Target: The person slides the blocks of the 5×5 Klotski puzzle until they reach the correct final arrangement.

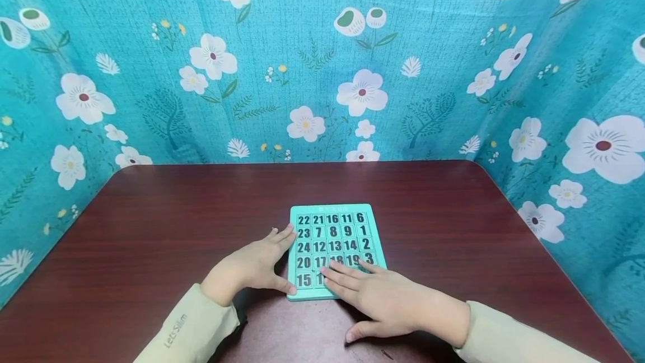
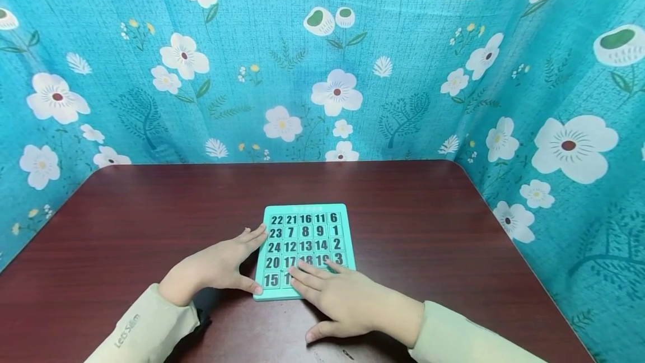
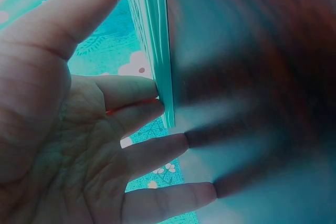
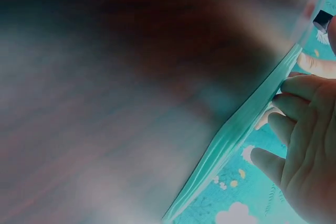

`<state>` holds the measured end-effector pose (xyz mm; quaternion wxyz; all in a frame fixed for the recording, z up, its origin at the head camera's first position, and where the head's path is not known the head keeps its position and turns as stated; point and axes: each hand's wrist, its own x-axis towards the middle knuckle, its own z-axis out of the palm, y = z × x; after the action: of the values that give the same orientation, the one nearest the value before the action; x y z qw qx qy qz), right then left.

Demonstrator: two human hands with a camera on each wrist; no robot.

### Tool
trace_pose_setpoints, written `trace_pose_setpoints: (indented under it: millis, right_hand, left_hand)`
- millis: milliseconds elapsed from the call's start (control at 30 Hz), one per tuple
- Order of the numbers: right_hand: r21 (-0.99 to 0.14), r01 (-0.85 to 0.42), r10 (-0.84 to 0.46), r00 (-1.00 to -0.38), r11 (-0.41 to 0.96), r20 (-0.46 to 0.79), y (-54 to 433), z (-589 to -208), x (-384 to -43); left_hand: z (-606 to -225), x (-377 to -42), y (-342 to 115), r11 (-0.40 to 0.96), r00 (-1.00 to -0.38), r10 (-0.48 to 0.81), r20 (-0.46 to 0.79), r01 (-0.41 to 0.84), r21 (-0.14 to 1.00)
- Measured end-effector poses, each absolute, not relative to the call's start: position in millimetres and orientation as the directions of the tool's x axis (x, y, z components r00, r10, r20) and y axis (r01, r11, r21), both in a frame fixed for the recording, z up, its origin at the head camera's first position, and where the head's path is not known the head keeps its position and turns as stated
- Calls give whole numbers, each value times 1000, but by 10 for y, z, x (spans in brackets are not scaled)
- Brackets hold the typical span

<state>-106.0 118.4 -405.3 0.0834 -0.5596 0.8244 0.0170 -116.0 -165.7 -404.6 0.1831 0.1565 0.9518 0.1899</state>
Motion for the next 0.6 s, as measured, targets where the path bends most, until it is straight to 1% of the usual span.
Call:
trace_pose_setpoints:
  millis: [133, 333, 500, 600]
  right_hand:
    - [-81, -911, -905, -388, 405, -173, 1297, -4055, -1055]
    - [-56, -905, -900, -411, 422, -144, 1444, -4057, -1043]
    - [-50, -922, -920, -376, 383, -109, 1375, -4056, -1037]
    - [-45, -933, -928, -350, 358, -128, 1268, -4044, -1031]
  left_hand:
    - [-4048, -1162, -1665, 880, -883, 365, -295, 224, 418]
    - [-4023, -1160, -1679, 881, -881, 365, -300, 224, 416]
    - [-4031, -1158, -1672, 882, -882, 364, -300, 222, 415]
    - [-4044, -1156, -1657, 878, -881, 373, -292, 233, 418]
